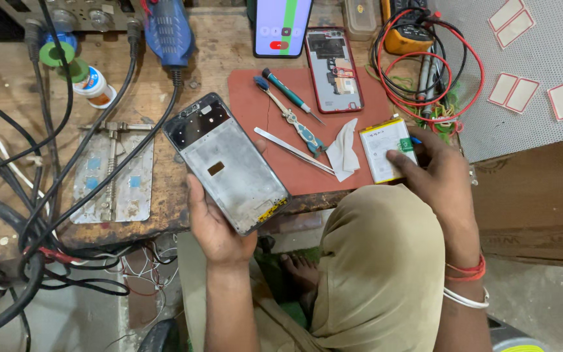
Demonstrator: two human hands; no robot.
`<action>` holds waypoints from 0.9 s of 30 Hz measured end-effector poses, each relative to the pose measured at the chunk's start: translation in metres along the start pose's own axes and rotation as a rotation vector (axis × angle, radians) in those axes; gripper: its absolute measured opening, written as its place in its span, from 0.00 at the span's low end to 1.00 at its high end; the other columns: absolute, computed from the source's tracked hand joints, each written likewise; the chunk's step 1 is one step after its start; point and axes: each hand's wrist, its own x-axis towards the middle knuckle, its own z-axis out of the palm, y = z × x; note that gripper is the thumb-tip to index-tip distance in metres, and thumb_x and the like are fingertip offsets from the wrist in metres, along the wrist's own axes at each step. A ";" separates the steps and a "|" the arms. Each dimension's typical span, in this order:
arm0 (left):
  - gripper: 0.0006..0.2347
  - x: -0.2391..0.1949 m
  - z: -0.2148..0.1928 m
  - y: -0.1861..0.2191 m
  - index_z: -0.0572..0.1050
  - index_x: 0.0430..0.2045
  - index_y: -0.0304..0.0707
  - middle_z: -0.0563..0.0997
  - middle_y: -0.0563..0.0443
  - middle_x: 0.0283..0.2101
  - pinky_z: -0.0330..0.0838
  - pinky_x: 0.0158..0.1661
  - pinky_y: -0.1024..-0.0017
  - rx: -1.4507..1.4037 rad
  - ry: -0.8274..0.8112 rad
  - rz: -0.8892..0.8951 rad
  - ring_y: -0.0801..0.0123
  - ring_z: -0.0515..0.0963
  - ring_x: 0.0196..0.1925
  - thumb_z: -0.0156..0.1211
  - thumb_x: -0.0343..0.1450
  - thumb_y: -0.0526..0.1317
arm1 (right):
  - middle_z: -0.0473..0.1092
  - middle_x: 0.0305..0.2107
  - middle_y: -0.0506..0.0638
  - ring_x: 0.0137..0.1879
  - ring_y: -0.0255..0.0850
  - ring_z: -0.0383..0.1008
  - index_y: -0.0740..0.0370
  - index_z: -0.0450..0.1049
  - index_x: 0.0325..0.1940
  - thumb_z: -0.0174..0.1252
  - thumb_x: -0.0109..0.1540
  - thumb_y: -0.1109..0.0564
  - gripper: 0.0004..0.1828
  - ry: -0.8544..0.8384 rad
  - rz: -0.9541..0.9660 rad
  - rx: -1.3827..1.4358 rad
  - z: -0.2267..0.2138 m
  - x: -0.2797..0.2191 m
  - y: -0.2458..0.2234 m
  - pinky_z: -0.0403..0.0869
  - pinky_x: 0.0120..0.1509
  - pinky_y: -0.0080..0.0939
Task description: The person installs a new battery into a disassembled smartphone, connects a charging cable, and uses tweezers to adjust internal components and connectors.
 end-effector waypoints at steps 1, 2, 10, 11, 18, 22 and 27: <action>0.29 0.000 -0.001 0.000 0.55 0.73 0.33 0.70 0.32 0.68 0.67 0.65 0.54 0.026 0.033 -0.002 0.48 0.71 0.69 0.37 0.81 0.56 | 0.78 0.32 0.55 0.32 0.37 0.75 0.65 0.77 0.63 0.67 0.62 0.59 0.24 0.036 0.024 -0.037 0.000 0.000 0.002 0.73 0.35 0.39; 0.29 -0.001 -0.001 -0.001 0.56 0.73 0.33 0.70 0.33 0.68 0.67 0.66 0.54 0.003 0.027 -0.009 0.49 0.71 0.69 0.37 0.81 0.55 | 0.78 0.35 0.54 0.36 0.35 0.75 0.68 0.77 0.62 0.66 0.64 0.59 0.22 0.074 -0.048 0.039 -0.002 0.000 0.002 0.74 0.40 0.37; 0.29 -0.012 -0.001 -0.013 0.60 0.71 0.31 0.72 0.33 0.66 0.67 0.66 0.56 -0.066 -0.117 -0.009 0.53 0.74 0.66 0.40 0.83 0.57 | 0.76 0.49 0.52 0.52 0.36 0.79 0.67 0.72 0.60 0.58 0.70 0.61 0.14 0.169 -0.239 0.622 -0.054 -0.046 -0.081 0.79 0.63 0.37; 0.28 -0.013 0.002 -0.016 0.59 0.71 0.31 0.71 0.35 0.66 0.66 0.66 0.56 -0.084 -0.043 -0.020 0.54 0.73 0.66 0.40 0.82 0.56 | 0.77 0.46 0.53 0.50 0.37 0.79 0.66 0.72 0.59 0.58 0.68 0.61 0.15 0.145 -0.174 0.588 -0.057 -0.054 -0.089 0.79 0.59 0.38; 0.31 -0.013 0.024 -0.005 0.55 0.71 0.38 0.67 0.44 0.68 0.61 0.70 0.57 0.130 0.085 0.121 0.59 0.67 0.71 0.54 0.73 0.51 | 0.76 0.46 0.55 0.48 0.38 0.78 0.70 0.71 0.61 0.58 0.72 0.63 0.13 0.045 -0.215 0.719 -0.044 -0.068 -0.102 0.77 0.60 0.38; 0.37 -0.018 0.029 0.003 0.55 0.71 0.35 0.68 0.44 0.66 0.62 0.68 0.55 0.261 0.167 0.155 0.58 0.68 0.69 0.63 0.69 0.52 | 0.77 0.47 0.53 0.48 0.38 0.78 0.68 0.72 0.62 0.58 0.73 0.63 0.13 0.156 -0.158 0.849 -0.047 -0.044 -0.096 0.77 0.57 0.38; 0.40 -0.017 0.035 -0.008 0.52 0.74 0.35 0.69 0.42 0.60 0.73 0.57 0.60 -0.053 -0.026 0.033 0.57 0.73 0.60 0.69 0.68 0.47 | 0.77 0.44 0.56 0.47 0.41 0.79 0.66 0.72 0.59 0.58 0.67 0.64 0.15 0.053 0.004 0.824 -0.047 -0.069 -0.084 0.80 0.57 0.44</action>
